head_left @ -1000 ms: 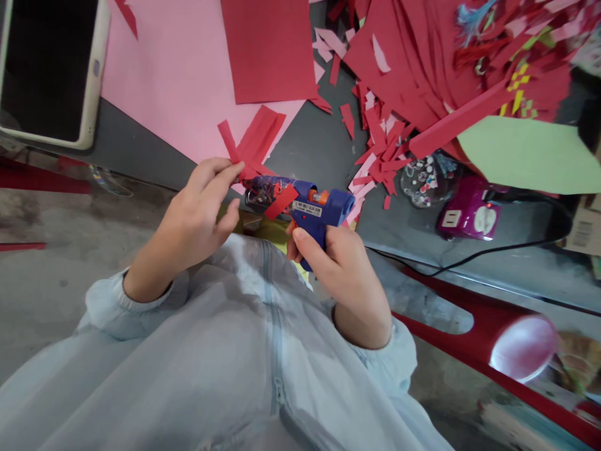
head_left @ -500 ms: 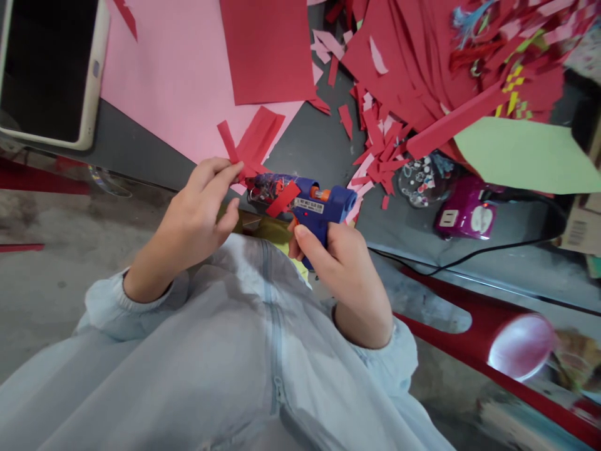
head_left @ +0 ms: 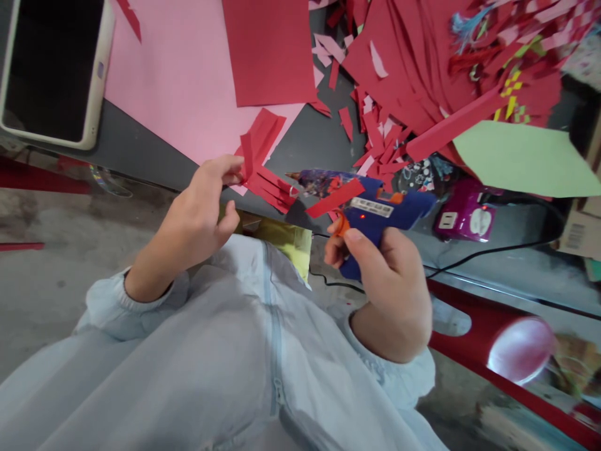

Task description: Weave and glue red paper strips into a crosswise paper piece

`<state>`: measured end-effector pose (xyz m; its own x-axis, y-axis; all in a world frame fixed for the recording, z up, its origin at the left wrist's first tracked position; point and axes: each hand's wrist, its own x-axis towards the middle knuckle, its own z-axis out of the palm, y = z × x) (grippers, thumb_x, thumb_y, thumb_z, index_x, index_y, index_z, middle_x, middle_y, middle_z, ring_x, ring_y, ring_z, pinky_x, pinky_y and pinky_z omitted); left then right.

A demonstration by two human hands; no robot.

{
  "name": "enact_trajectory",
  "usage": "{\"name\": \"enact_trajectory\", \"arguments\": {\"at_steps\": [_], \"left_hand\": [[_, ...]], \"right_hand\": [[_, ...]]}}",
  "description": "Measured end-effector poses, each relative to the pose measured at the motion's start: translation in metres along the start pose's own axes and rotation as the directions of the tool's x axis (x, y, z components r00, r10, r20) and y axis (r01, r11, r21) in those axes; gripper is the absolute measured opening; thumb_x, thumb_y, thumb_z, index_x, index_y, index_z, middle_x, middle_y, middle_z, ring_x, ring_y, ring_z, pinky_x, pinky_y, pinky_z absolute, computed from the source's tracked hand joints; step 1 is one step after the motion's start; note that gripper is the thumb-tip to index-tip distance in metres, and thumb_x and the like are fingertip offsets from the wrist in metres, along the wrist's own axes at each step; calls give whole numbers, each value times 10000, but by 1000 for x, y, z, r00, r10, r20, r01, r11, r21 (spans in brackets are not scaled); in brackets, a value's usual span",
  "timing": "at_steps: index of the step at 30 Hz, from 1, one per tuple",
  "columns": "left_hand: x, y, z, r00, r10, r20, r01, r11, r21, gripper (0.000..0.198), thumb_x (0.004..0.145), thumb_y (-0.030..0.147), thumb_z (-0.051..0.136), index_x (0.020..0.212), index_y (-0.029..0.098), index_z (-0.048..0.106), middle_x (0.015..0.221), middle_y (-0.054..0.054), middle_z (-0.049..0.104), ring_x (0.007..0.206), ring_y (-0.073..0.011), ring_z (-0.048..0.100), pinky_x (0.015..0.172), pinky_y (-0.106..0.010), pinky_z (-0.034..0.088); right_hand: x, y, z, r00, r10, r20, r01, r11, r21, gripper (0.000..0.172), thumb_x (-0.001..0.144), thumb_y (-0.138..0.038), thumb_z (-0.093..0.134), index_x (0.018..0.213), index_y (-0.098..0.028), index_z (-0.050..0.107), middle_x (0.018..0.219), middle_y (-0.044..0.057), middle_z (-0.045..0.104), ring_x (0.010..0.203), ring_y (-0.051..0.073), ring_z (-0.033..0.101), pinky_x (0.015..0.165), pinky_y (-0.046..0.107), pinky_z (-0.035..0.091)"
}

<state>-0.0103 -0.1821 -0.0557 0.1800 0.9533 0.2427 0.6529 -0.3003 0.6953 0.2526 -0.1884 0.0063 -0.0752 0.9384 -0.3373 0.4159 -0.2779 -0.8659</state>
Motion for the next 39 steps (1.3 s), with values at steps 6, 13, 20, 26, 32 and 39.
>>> {"name": "enact_trajectory", "arguments": {"at_steps": [6, 13, 20, 26, 32, 39], "left_hand": [[-1, 0, 2, 997, 63, -51, -55, 987, 149, 536, 846, 58, 459, 1357, 213, 506, 1343, -101, 615, 1225, -227, 630, 943, -386, 625], [-1, 5, 0, 998, 58, 11, -59, 980, 191, 534, 842, 34, 440, 1324, 195, 605, 1389, -127, 613, 1254, -250, 648, 1031, -396, 598], [1, 17, 4, 998, -41, 42, 35, 989, 141, 427, 935, 100, 420, 1314, 150, 609, 1364, -149, 627, 1262, -262, 649, 1074, -426, 568], [2, 18, 10, 998, -67, -7, 68, 991, 113, 406, 951, 160, 467, 1340, 154, 581, 1274, -149, 665, 1208, -280, 661, 1034, -449, 580], [0, 13, 10, 1000, -10, 25, 4, 967, 255, 385, 944, 144, 475, 1306, 131, 603, 1334, -187, 614, 1232, -306, 629, 1023, -495, 558], [-2, 8, 9, 998, 59, 10, -59, 929, 366, 439, 903, 128, 498, 1322, 201, 605, 1325, -155, 607, 1183, -297, 625, 998, -489, 554]], "right_hand": [[-5, 0, -6, 986, -6, -164, 15, 998, 58, 259, 929, -333, 639, 699, -230, 584, 614, -22, 640, 572, 127, 581, 568, 270, 492], [-4, 5, -5, 992, -35, -123, 44, 996, 71, 244, 925, -372, 650, 733, -227, 611, 617, -20, 641, 574, 134, 578, 561, 283, 492], [-5, 7, -6, 997, -51, -60, 53, 998, 31, 280, 930, -394, 632, 709, -222, 626, 697, 7, 648, 600, 135, 577, 597, 303, 486], [-3, 10, -8, 999, -43, -9, 43, 999, 13, 194, 935, -355, 610, 800, -223, 652, 672, -8, 646, 594, 139, 588, 590, 304, 476], [-3, 13, -10, 998, -56, 31, 56, 998, -4, 234, 950, -315, 586, 742, -216, 620, 686, -8, 676, 588, 121, 578, 589, 290, 465], [-1, 15, -11, 997, -55, 57, 57, 998, -29, 252, 953, -319, 565, 730, -210, 607, 695, 5, 674, 599, 126, 583, 590, 289, 463]]}}
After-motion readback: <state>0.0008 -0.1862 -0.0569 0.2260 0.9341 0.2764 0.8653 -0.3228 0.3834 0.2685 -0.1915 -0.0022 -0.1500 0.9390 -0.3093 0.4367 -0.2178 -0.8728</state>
